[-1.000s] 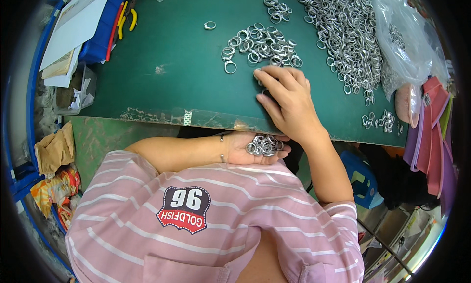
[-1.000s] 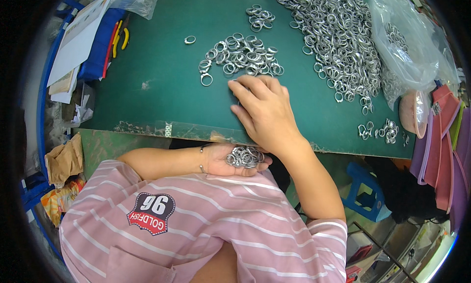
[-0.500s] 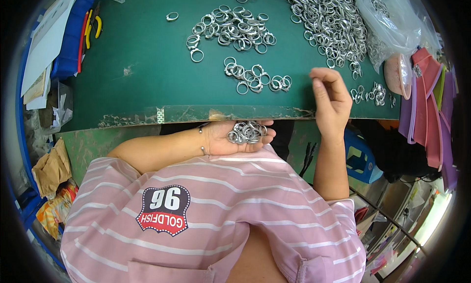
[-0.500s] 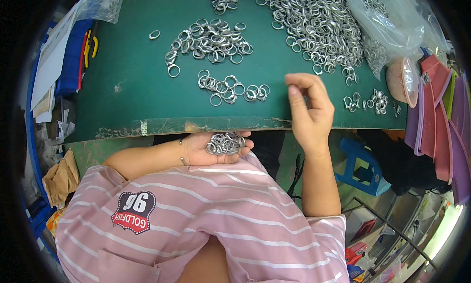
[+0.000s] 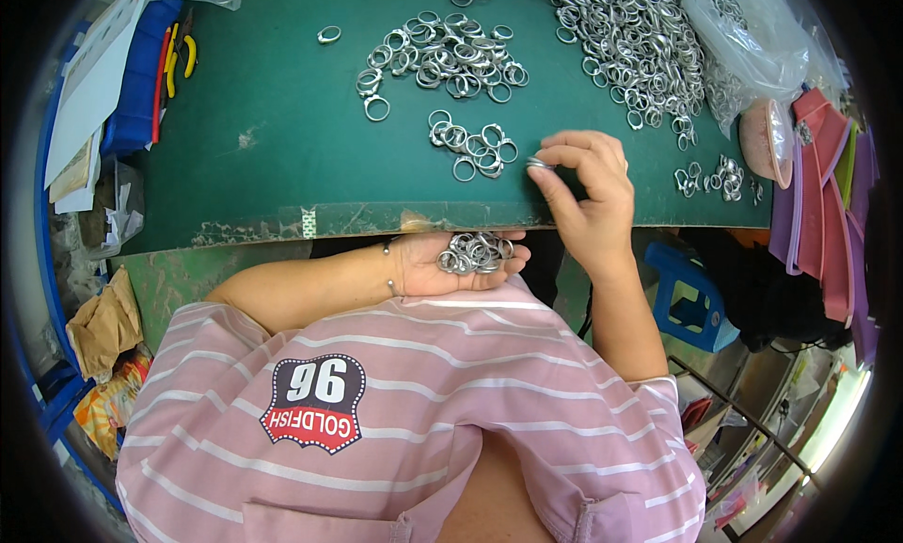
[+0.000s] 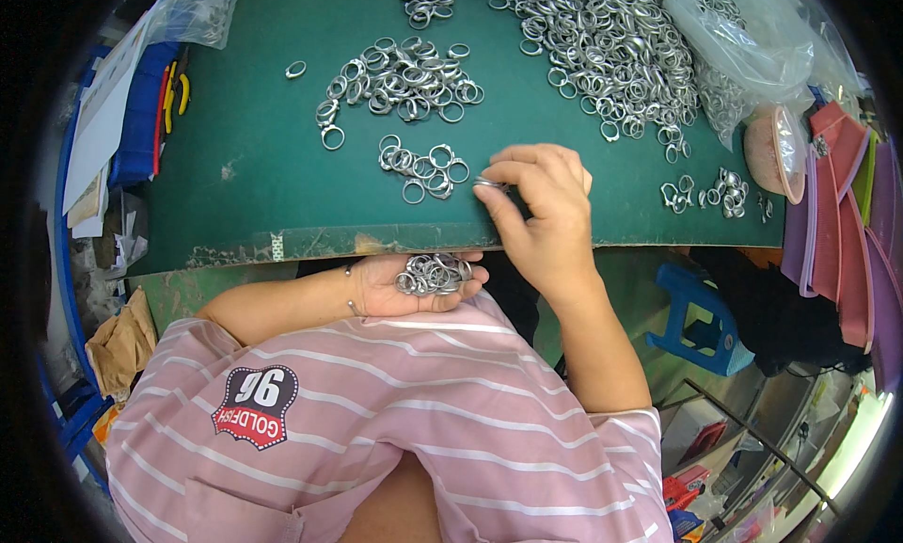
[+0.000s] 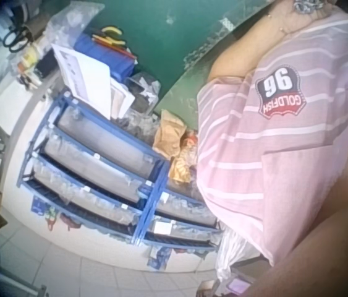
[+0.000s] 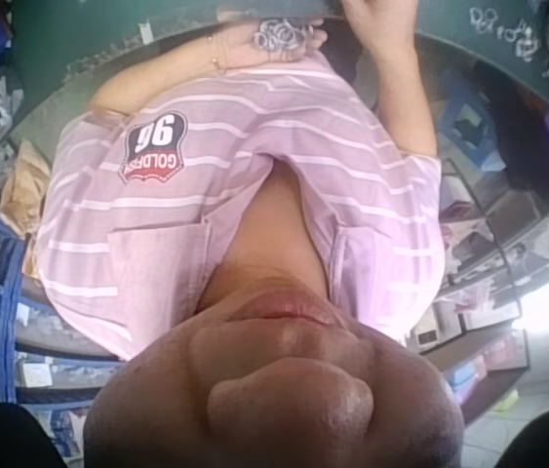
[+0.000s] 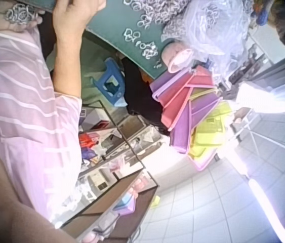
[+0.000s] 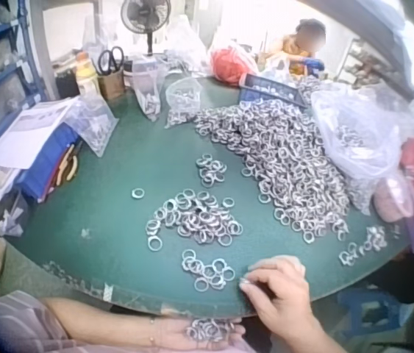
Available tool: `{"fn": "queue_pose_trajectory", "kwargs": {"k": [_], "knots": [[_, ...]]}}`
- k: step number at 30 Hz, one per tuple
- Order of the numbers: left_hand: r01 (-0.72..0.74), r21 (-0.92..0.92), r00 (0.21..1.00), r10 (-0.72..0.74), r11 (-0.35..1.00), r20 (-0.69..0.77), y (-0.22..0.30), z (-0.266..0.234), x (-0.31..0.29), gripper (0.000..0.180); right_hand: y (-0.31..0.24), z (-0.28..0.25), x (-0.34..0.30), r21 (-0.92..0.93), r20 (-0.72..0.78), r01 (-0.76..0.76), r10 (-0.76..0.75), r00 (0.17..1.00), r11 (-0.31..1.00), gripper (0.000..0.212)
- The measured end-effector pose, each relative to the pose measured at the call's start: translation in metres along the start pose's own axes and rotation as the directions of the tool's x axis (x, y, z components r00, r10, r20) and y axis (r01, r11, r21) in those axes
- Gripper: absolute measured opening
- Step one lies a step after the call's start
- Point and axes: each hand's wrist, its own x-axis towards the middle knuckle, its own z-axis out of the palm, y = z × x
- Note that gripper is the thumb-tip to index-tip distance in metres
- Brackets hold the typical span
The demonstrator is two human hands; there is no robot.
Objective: The person picks up small metal rings from a pile on a green table by hand and places them into their palm.
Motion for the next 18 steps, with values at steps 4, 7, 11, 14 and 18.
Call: {"fn": "queue_pose_trajectory", "kwargs": {"k": [4, 7, 11, 14, 18], "knots": [[0.007, -0.039, 1.000, -0.007, 0.999, -0.008, -0.001, 0.000, -0.001, 0.041, 0.005, -0.010, 0.000, 0.234, -0.049, -0.350, 0.370, 0.928, 0.907, 0.012], [0.003, -0.034, 1.000, -0.003, 0.999, -0.011, -0.001, 0.000, -0.001, 0.041, 0.002, -0.007, 0.004, 0.092, 0.029, -0.202, 0.201, 0.979, 0.975, 0.016], [0.001, -0.019, 1.000, -0.001, 1.000, 0.000, 0.000, 0.001, -0.002, 0.041, 0.006, 0.000, 0.002, 0.026, 0.102, -0.128, 0.124, 0.987, 0.991, 0.018], [0.000, -0.006, 1.000, 0.000, 1.000, -0.010, 0.000, 0.001, -0.001, 0.040, 0.006, 0.003, 0.006, 0.052, 0.105, -0.129, 0.123, 0.987, 0.990, 0.016], [0.005, -0.005, 1.000, -0.005, 1.000, 0.000, 0.000, 0.001, -0.001, 0.039, 0.004, 0.006, 0.011, 0.032, 0.135, -0.048, 0.044, 0.990, 0.998, 0.016]]}}
